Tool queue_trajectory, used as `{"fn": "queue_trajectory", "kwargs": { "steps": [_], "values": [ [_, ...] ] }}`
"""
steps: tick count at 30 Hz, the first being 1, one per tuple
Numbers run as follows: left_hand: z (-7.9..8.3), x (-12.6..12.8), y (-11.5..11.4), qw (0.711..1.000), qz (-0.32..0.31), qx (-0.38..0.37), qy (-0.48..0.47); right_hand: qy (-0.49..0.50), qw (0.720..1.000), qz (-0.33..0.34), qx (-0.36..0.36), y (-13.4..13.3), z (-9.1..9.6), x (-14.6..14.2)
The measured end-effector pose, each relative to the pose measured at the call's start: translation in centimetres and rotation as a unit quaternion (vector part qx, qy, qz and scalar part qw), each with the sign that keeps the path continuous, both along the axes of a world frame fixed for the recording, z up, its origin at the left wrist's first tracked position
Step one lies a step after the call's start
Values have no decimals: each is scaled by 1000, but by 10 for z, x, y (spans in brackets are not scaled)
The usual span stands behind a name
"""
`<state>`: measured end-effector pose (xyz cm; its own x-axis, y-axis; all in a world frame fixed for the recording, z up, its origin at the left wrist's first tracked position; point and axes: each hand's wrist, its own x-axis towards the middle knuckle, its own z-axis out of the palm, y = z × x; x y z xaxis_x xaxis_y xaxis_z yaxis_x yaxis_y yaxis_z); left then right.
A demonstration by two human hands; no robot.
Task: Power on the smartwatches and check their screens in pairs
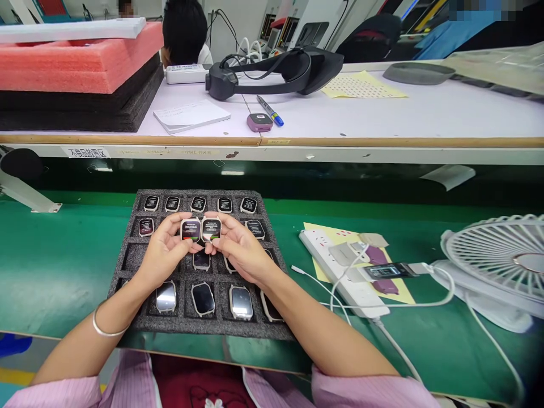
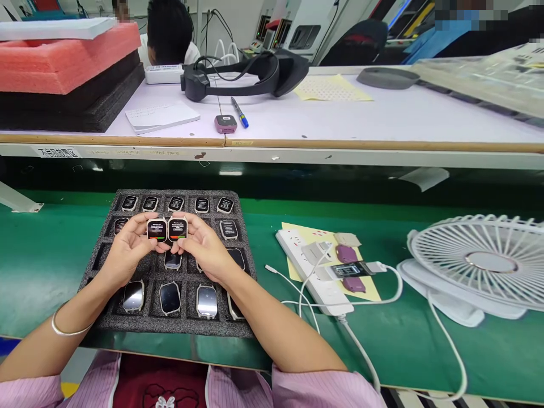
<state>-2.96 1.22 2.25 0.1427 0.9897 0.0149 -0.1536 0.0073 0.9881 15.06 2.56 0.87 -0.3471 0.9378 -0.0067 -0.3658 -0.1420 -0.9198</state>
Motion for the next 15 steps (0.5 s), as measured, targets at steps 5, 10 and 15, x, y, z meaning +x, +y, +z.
{"fn": "queue_trajectory", "kwargs": {
  "steps": [5,10,15],
  "values": [
    [1,0,-2,999,-20,-25,-13,-14,999,-26,-16,2,1,0],
    [0,3,-2,999,-7,-35,-4,-30,999,-38,-22,2,0,-2],
    [1,2,-1,999,-1,-44,-11,-31,999,-35,-19,2,-1,-3]
  ]
}}
